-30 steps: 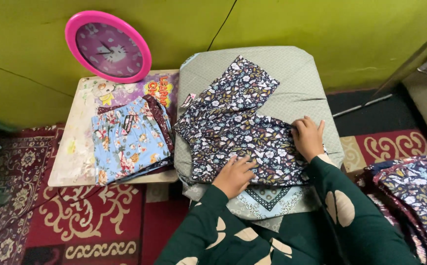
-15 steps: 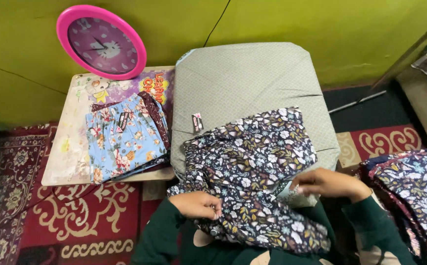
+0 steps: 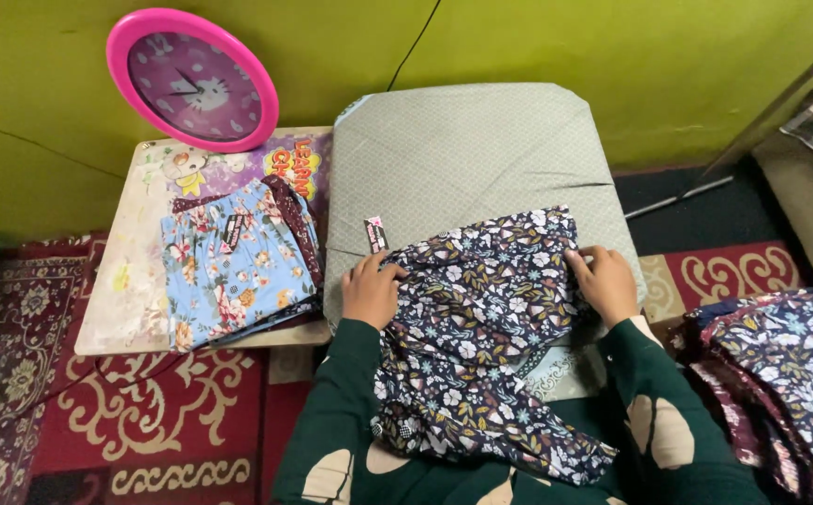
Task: Folding patterned trousers on a flat surface in an organized manner.
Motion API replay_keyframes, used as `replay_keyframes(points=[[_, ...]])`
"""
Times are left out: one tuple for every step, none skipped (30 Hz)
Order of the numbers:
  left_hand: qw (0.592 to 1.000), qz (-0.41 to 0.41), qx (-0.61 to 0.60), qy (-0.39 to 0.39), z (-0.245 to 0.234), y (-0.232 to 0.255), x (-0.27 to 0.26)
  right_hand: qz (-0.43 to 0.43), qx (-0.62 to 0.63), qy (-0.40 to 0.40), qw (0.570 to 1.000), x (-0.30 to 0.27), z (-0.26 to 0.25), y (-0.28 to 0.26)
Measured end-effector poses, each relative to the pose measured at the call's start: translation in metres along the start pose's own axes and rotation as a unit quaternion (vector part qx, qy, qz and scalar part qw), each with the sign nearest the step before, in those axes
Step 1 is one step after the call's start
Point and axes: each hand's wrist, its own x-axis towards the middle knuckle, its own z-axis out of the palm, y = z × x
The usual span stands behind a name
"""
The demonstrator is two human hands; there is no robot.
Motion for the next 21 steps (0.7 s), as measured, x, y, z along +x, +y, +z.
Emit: replay_keyframes(points=[[1.0,0.002,0.0,0.0,0.004,-0.004,0.006,0.001,0.0,0.001,1.0,0.008,-0.005,-0.004],[1.0,-0.003,0.014,0.004,0.007,-0.01,0.01,-0.008,0.009,-0.004,1.0,0.016,-0.008,-0.01],[1.0,-0.009,0.028,0.009,0.011,-0.015,0.015,-0.018,0.017,-0.009,1.0,0.025,-0.011,-0.016],[0.999,-0.012,0.029,0.008,0.017,-0.02,0.018,-0.019,0.017,-0.012,1.0,0.042,-0.003,-0.011],[0.999,-0.003,0.041,0.033,0.023,-0.025,0.021,-0.009,0.028,-0.006,1.0,0.058,0.006,-0.006],[0.997,0.006,0.053,0.058,0.03,-0.029,0.023,0.001,0.038,-0.001,0.999,0.074,0.014,0.0],[0.997,0.003,0.052,0.056,0.024,-0.026,0.018,0.001,0.037,-0.005,0.999,0.076,0.015,0.0],[0.998,-0.004,0.04,0.05,0.017,-0.022,0.017,0.002,0.041,-0.008,0.999,0.082,0.016,-0.003],[0.999,-0.011,0.028,0.044,0.009,-0.019,0.016,0.004,0.044,-0.012,0.999,0.087,0.016,-0.006],[0.999,-0.012,0.027,0.042,0.004,-0.019,0.015,0.003,0.044,-0.013,0.999,0.088,0.013,-0.008],[0.999,-0.018,0.016,0.041,0.0,-0.018,0.014,-0.011,0.033,-0.002,0.999,0.089,0.01,-0.009],[0.999,-0.023,0.004,0.039,-0.003,-0.017,0.012,-0.025,0.021,0.01,0.999,0.089,0.007,-0.01],[0.999,-0.023,0.002,0.037,0.001,-0.021,0.011,-0.024,0.019,0.008,0.999,0.083,0.0,-0.012],[0.999,-0.017,0.005,0.047,0.003,-0.026,0.012,-0.036,0.007,0.032,0.999,0.079,-0.008,-0.016],[0.998,-0.01,0.007,0.058,0.005,-0.031,0.013,-0.048,-0.005,0.057,0.997,0.075,-0.016,-0.02],[0.998,-0.012,0.006,0.057,0.005,-0.037,0.015,-0.049,-0.006,0.055,0.997,0.075,-0.021,-0.021],[0.997,-0.004,-0.002,0.079,0.005,-0.042,0.016,-0.069,-0.004,0.07,0.995,0.074,-0.026,-0.022],[0.995,0.004,-0.011,0.101,0.005,-0.047,0.019,-0.089,-0.002,0.086,0.992,0.074,-0.031,-0.023],[0.995,0.003,-0.011,0.1,-0.002,-0.046,0.02,-0.09,-0.003,0.085,0.992,0.08,-0.029,-0.027],[0.993,-0.018,-0.017,0.114,-0.008,-0.043,0.02,-0.095,0.026,0.102,0.99,0.085,-0.028,-0.029],[0.991,-0.039,-0.023,0.127,-0.014,-0.04,0.02,-0.099,0.055,0.12,0.986,0.089,-0.027,-0.031]])
